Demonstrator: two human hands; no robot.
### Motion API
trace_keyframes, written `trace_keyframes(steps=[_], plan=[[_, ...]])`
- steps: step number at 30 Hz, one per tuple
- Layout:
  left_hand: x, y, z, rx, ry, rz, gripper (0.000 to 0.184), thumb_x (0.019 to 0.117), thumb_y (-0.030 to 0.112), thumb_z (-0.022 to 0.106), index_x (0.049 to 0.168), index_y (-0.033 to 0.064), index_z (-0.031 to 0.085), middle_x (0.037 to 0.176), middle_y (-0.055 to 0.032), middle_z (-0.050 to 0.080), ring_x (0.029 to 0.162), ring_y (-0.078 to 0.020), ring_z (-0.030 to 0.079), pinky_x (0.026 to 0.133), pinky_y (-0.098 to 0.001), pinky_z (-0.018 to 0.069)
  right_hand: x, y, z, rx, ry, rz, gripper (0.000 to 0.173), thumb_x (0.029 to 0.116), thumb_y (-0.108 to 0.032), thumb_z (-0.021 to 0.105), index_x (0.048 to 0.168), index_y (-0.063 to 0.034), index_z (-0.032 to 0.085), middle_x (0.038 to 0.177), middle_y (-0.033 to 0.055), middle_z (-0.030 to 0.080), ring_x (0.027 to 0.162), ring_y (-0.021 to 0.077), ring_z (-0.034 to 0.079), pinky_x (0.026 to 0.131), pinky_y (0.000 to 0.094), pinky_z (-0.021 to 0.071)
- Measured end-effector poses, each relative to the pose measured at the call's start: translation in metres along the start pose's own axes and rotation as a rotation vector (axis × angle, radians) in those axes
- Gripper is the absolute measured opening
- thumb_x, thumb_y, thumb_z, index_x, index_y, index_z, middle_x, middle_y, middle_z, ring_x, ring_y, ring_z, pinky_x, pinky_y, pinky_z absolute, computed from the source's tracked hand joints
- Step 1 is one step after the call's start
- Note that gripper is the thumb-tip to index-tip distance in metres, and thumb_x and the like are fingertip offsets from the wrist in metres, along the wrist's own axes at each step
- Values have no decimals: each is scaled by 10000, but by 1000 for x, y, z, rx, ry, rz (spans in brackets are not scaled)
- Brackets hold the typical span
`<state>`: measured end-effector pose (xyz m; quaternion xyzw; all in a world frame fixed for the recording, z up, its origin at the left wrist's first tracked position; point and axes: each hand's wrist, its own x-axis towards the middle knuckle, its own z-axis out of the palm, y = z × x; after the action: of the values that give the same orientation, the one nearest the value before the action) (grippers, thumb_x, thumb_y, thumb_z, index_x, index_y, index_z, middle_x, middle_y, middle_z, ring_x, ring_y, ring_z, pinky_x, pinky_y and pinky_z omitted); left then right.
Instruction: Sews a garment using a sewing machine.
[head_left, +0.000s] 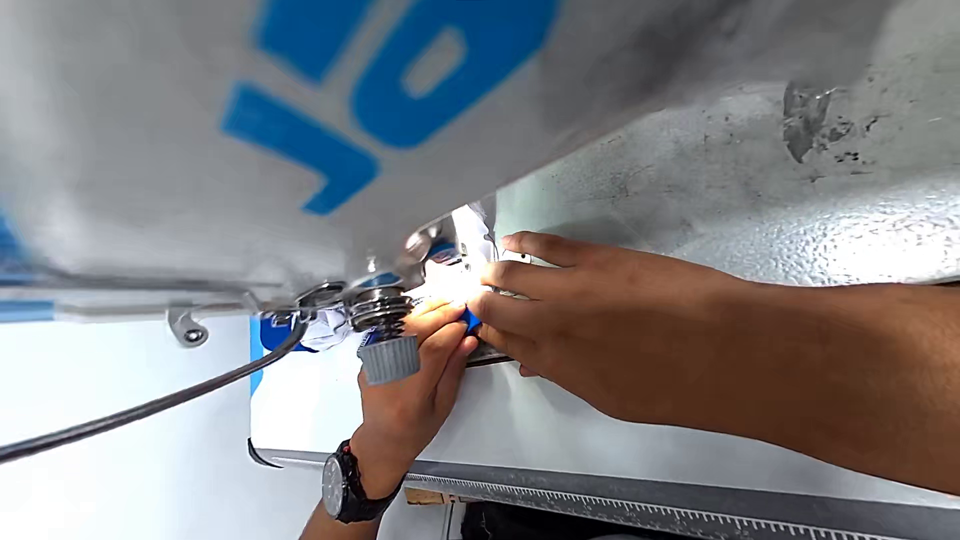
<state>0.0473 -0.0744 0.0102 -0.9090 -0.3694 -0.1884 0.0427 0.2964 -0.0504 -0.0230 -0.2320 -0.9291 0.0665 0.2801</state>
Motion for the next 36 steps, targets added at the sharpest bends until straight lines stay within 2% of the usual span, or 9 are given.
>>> trace_keyframes(steps=[6,10,15,19,25,29,31,34,36], plan=[[-8,-13,-6,-96,-85,49,268,1041,192,542,1140,7,708,1215,-151,703,1245,-227,634,1089,-351,497,2,-3,-6,16,-21,52,332,1010,-270,525,1225,-86,698,1202,91,697,1199,301,626,1094,445,453],[-13,-15,-6,-154,-111,91,376,1055,217,466,1248,-11,694,1342,-161,656,1334,-254,569,1140,-346,436,3,-4,-16,-120,-136,-27,440,1069,-360,413,1322,-118,680,1357,81,642,1307,302,558,1161,448,380],[-14,-17,-2,-134,-69,130,362,1035,213,470,1221,1,699,1329,-148,661,1329,-277,569,1148,-358,428,6,-6,-22,-177,-223,-25,471,1078,-414,387,1321,-144,686,1404,74,625,1341,294,546,1165,483,389],[-14,-18,2,-116,-90,122,407,1039,229,438,1287,17,680,1360,-125,653,1330,-267,570,1142,-353,428,5,-6,-22,-200,-250,-2,463,1076,-444,398,1320,-184,694,1409,67,625,1339,287,548,1141,512,403],[-11,-26,4,-115,-100,130,470,1055,298,410,1346,15,646,1393,-127,627,1359,-281,534,1168,-374,391,3,-3,-19,-229,-266,49,515,1073,-497,362,1381,-197,647,1466,41,596,1351,254,547,1059,448,468],[-9,-35,6,-148,-97,135,493,1053,344,416,1348,24,647,1389,-114,632,1365,-272,531,1178,-373,379,4,-1,-18,-206,-267,80,532,1066,-518,365,1398,-204,639,1485,14,584,1378,187,532,1117,414,440],[-7,-38,8,-147,-69,147,490,1049,355,419,1325,31,664,1354,-103,651,1335,-256,551,1163,-359,390,3,-1,-17,-231,-265,98,531,1062,-537,356,1388,-234,645,1466,-3,597,1325,185,569,1058,427,468],[-4,-39,8,-147,-44,155,481,1039,355,431,1291,33,685,1319,-97,669,1301,-250,574,1144,-364,407,1,-2,-17,-253,-274,122,545,1061,-554,345,1403,-242,631,1480,-2,588,1335,193,567,1057,437,476],[-3,-38,7,-146,-40,148,479,1035,360,437,1281,36,689,1316,-94,669,1293,-242,576,1136,-356,413,-1,-3,-16,-264,-267,135,550,1059,-565,343,1370,-237,657,1442,5,619,1252,196,624,986,422,520]])
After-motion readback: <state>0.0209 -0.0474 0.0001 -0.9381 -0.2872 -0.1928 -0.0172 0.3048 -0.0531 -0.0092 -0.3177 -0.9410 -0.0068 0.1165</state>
